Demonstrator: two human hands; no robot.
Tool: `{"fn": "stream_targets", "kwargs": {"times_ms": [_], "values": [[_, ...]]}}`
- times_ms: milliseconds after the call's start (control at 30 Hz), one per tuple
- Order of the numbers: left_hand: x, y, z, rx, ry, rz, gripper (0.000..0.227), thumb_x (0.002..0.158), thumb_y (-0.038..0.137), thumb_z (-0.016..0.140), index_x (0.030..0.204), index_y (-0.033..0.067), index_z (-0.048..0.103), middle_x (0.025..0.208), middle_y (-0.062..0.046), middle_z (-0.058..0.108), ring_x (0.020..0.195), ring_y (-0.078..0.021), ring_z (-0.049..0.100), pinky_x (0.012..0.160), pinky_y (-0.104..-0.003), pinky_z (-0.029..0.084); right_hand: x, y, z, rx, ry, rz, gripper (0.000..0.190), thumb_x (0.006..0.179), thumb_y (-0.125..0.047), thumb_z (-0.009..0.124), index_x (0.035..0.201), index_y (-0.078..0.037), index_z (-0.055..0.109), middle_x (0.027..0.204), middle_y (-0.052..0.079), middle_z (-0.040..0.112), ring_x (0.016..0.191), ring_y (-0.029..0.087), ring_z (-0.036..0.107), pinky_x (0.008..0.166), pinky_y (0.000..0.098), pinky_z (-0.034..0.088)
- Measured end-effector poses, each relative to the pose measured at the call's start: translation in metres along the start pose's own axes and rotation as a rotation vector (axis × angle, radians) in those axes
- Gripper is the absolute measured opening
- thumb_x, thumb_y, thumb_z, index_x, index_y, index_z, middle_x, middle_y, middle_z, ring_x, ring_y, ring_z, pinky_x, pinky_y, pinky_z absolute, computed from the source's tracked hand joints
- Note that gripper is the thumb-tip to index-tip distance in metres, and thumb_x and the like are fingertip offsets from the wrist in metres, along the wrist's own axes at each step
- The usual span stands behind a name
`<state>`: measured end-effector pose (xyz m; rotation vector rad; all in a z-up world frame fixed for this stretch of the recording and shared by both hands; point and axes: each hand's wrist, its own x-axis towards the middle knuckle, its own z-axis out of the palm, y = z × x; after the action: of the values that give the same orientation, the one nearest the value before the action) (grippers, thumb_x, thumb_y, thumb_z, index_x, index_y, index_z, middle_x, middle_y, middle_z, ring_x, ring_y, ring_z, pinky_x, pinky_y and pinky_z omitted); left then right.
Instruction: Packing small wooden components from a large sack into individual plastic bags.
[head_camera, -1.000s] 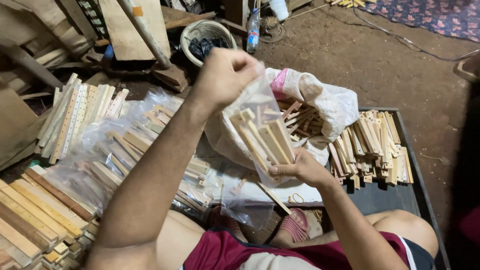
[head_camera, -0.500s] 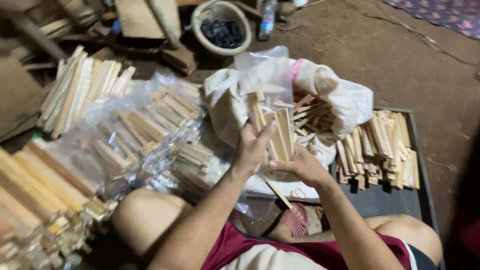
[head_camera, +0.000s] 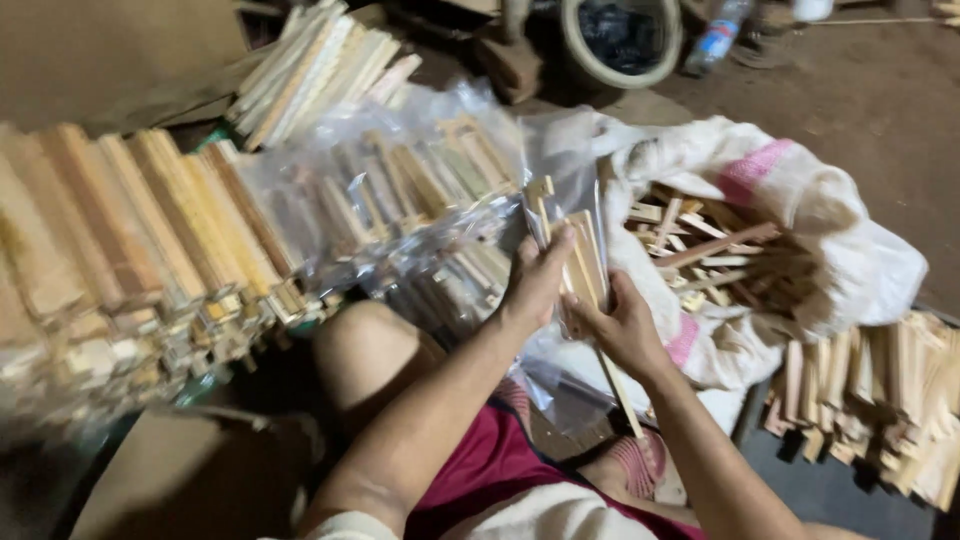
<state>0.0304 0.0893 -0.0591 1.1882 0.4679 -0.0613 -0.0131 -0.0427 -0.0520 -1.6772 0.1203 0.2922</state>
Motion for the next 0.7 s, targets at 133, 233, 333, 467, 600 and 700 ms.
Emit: {"fn": "stream_targets", "kwargs": {"times_ms": [133,233,333,467,600,700], "values": [[0.037,0.035,-0.058,0.032,0.151,0.106,0.05,0.092,0.038,0.071,0.116,-0.0022,0.052,0.102,-0.01,0.043,0.097,-0.0222,0.048,0.067,-0.039,0.047,0.017,-0.021,0.084,-0.399,-0.055,-0.077,0.075,0.092,-0.053,0.07,0.152,-0.014,0.049,0.115,0.028,0.072,0.115,0.044,0.066,0.097,0.0573,0.052],[0.09,0.038,-0.127,0.169,0.323,0.128,0.06,0.088,0.042,0.073,0.125,-0.003,0.058,0.111,-0.023,0.061,0.108,-0.0361,0.064,0.085,-0.053,0.053,0.07,0.008,0.135,-0.483,-0.218,-0.2,0.072,0.099,-0.055,0.058,0.157,-0.017,0.037,0.102,0.024,0.075,0.106,0.045,0.07,0.093,0.0616,0.052],[0.132,0.063,-0.19,0.092,0.416,0.1,0.078,0.094,0.034,0.069,0.151,-0.0025,0.032,0.148,-0.036,0.042,0.137,-0.0543,0.045,0.084,-0.076,0.051,0.107,-0.007,0.192,-0.593,-0.314,-0.383,0.05,0.101,-0.061,0.048,0.114,-0.015,0.062,0.09,0.023,0.073,0.094,0.049,0.069,0.085,0.0594,0.054],[0.151,0.1,-0.224,0.191,0.531,0.245,0.072,0.091,0.029,0.073,0.143,-0.0057,0.037,0.14,-0.038,0.047,0.134,-0.0529,0.049,0.103,-0.063,0.047,0.138,-0.028,0.24,-0.624,-0.362,-0.489,0.048,0.102,-0.057,0.045,0.111,-0.012,0.059,0.09,0.023,0.072,0.095,0.048,0.07,0.084,0.0583,0.053],[0.158,0.096,-0.242,0.405,0.563,0.203,0.063,0.09,0.024,0.069,0.142,-0.0022,0.045,0.134,-0.029,0.06,0.131,-0.0393,0.058,0.102,-0.054,0.052,0.171,-0.001,0.266,-1.102,-0.459,-0.634,0.062,0.086,-0.032,0.07,0.139,-0.007,0.051,0.108,0.016,0.077,0.11,0.032,0.073,0.114,0.0407,0.039],[0.107,0.12,-0.206,0.763,0.627,0.273,0.061,0.096,0.03,0.061,0.149,0.0049,0.045,0.148,-0.026,0.053,0.138,-0.0377,0.053,0.115,-0.052,0.045,0.158,0.014,0.243,-0.582,-0.358,-0.392,0.058,0.102,-0.044,0.053,0.154,-0.019,0.047,0.112,0.024,0.074,0.105,0.043,0.07,0.092,0.054,0.056]]}}
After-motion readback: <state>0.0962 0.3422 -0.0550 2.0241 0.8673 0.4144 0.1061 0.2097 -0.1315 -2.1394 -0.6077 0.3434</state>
